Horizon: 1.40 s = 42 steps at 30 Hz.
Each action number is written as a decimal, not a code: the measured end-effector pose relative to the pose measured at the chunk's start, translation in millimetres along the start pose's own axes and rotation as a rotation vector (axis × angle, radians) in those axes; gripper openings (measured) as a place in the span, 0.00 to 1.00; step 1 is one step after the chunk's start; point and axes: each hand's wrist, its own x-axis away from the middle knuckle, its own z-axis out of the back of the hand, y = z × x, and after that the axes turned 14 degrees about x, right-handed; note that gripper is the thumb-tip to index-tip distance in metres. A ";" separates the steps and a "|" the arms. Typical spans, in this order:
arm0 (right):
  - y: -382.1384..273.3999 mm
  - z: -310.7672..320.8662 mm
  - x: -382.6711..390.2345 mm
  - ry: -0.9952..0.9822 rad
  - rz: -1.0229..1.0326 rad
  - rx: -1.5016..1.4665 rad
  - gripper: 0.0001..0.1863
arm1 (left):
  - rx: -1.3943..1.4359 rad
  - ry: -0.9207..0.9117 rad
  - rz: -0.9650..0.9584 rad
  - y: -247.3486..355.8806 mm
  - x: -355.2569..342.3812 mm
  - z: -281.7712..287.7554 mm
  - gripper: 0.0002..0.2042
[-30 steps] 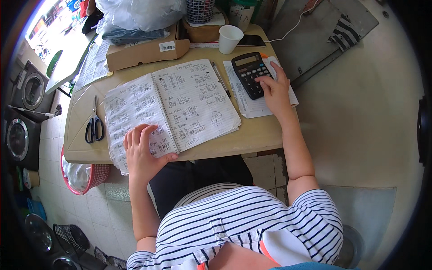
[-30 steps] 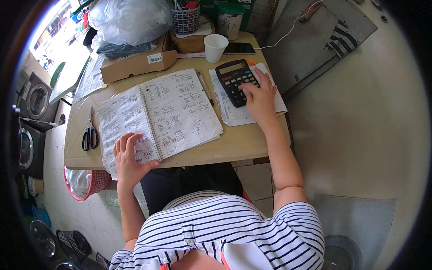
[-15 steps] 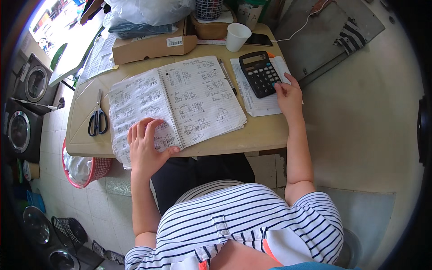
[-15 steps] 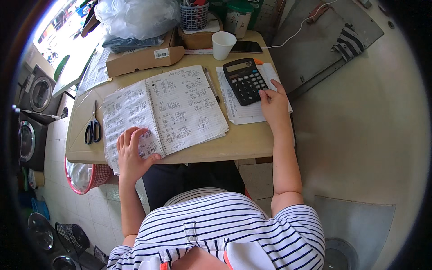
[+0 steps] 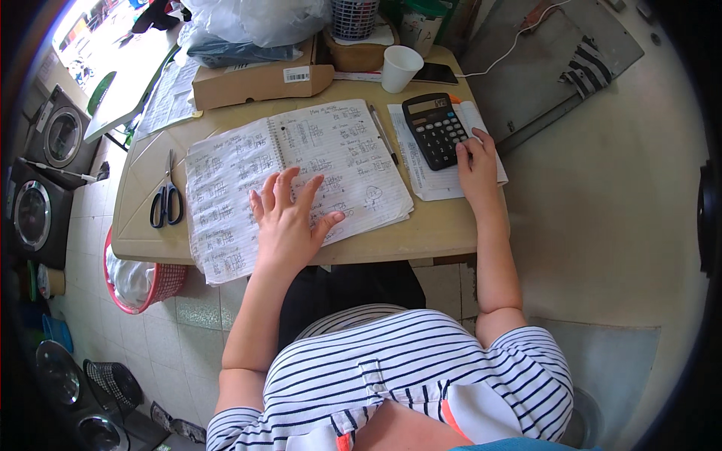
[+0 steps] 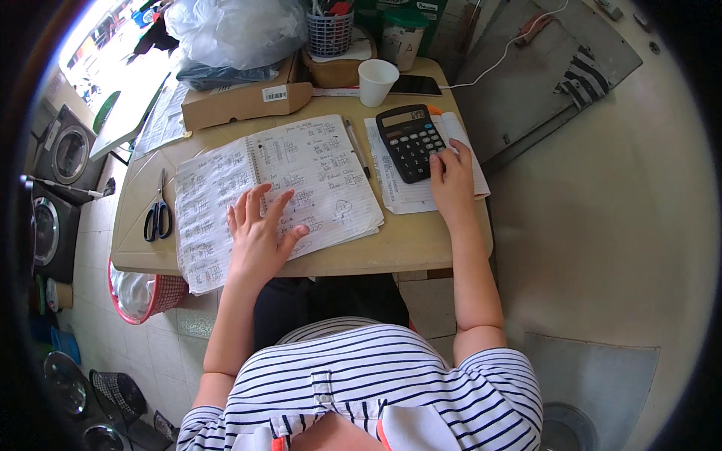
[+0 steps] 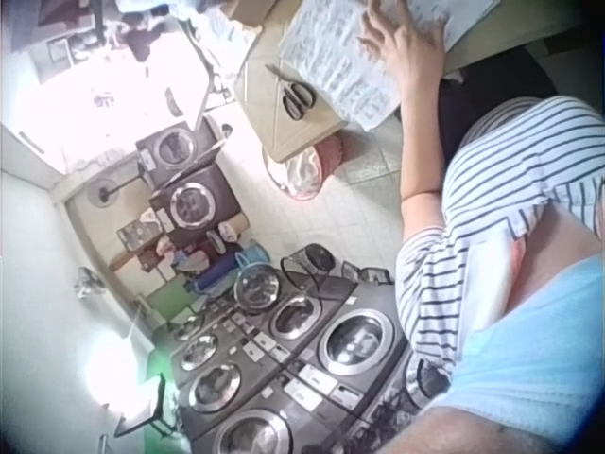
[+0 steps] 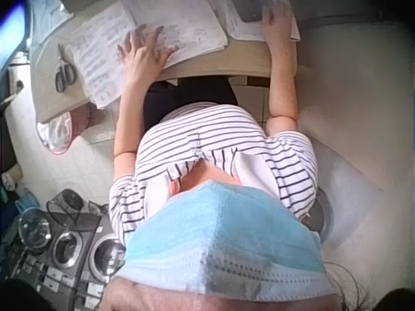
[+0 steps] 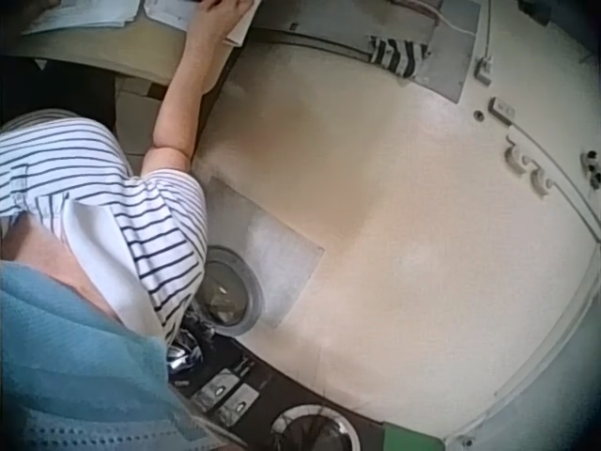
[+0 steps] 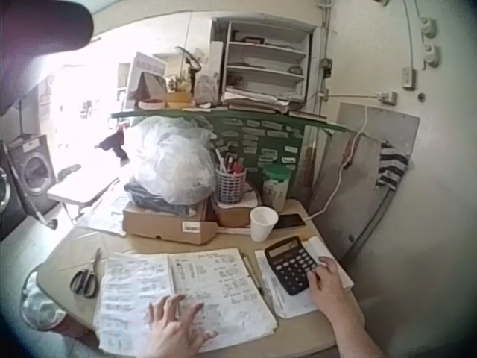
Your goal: Using a calculator and an account book to tally laundry service totals.
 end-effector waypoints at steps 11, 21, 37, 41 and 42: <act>-5.3 -5.8 4.0 -0.016 0.181 0.045 0.06 | -0.085 0.023 0.014 -2.7 -0.5 -10.2 0.32; -5.3 -12.2 0.9 -0.055 0.171 0.103 0.09 | -0.094 0.018 0.029 -1.1 0.0 -10.3 0.32; 0.7 11.6 -3.5 -0.013 -0.135 -0.084 0.13 | -0.095 0.020 0.045 -1.0 -0.2 -10.7 0.33; 13.4 5.8 -3.4 -0.045 -0.123 -0.024 0.14 | -0.095 0.023 0.038 -0.1 0.3 -11.1 0.37; 16.7 3.6 -3.2 -0.035 -0.101 -0.031 0.14 | -0.095 0.023 0.037 -0.2 0.2 -11.2 0.37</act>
